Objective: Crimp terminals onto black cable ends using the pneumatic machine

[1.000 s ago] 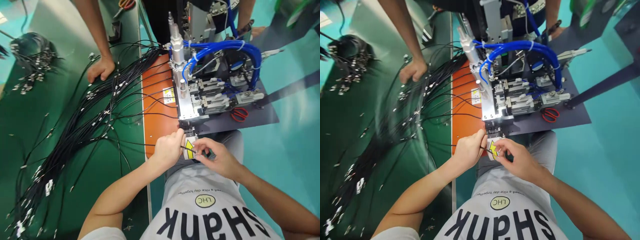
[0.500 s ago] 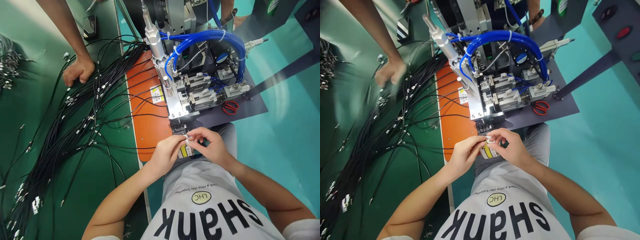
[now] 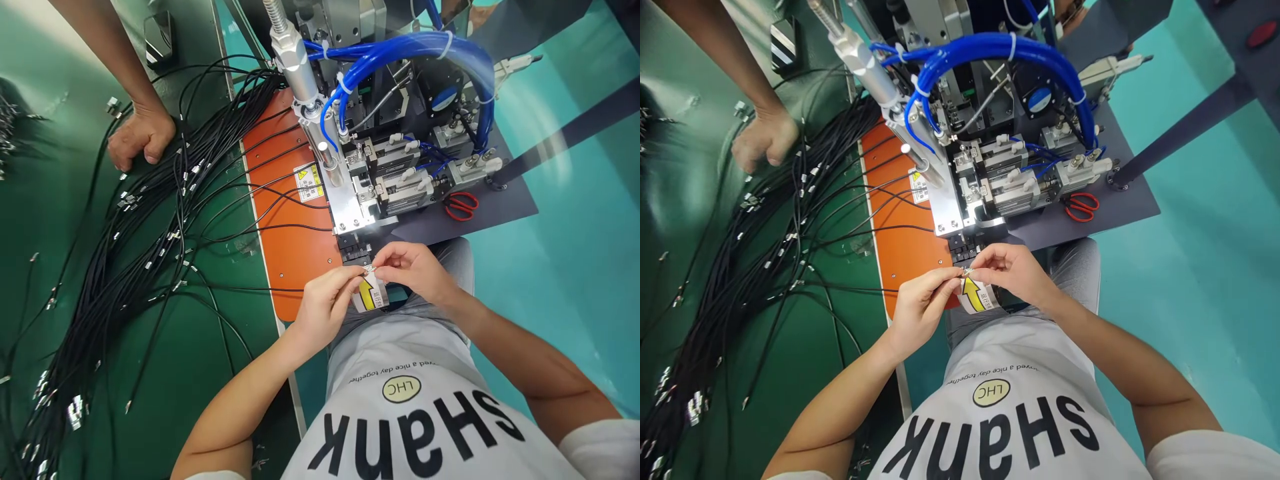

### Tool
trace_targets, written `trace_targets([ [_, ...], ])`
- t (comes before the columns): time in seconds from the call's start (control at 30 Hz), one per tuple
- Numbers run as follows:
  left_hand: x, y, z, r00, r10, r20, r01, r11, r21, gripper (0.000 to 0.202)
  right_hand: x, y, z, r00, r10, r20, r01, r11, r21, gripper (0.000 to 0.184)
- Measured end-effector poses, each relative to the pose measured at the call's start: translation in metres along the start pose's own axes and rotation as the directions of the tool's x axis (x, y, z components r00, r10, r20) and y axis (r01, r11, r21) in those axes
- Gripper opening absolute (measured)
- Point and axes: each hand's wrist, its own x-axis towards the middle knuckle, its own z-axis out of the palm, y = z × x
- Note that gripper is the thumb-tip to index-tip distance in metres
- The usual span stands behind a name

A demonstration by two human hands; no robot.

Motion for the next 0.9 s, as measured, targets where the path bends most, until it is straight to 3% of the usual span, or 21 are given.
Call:
trace_targets([
  [0.1, 0.0, 0.0, -0.001, 1.0, 0.006, -0.002, -0.006, 1.0, -0.009, 0.02, 0.003, 0.0, -0.002, 0.997, 0.034, 0.068, -0.038, 0.997, 0.063, 0.021],
  [0.47, 0.0, 0.001, -0.002, 1.0, -0.001, -0.004, 0.001, 1.0, -0.004, 0.019, 0.016, -0.007, -0.006, 0.991, 0.021, 0.132, -0.032, 0.996, 0.083, 0.026],
  [0.73, 0.0, 0.0, -0.002, 0.999, 0.039, -0.026, -0.037, 0.997, 0.062, 0.018, 0.008, -0.014, -0.006, 0.99, -0.056, 0.129, 0.084, 0.972, -0.221, 0.03],
  [0.83, 0.001, -0.003, -0.002, 0.993, 0.117, 0.019, -0.119, 0.974, 0.192, 0.02, 0.001, -0.026, -0.005, 0.981, -0.154, 0.117, 0.19, 0.88, -0.435, 0.03],
  [0.9, 0.001, -0.005, -0.001, 0.985, 0.164, 0.048, -0.17, 0.938, 0.301, 0.022, -0.002, -0.036, -0.001, 0.962, -0.247, 0.117, 0.269, 0.775, -0.573, 0.023],
])
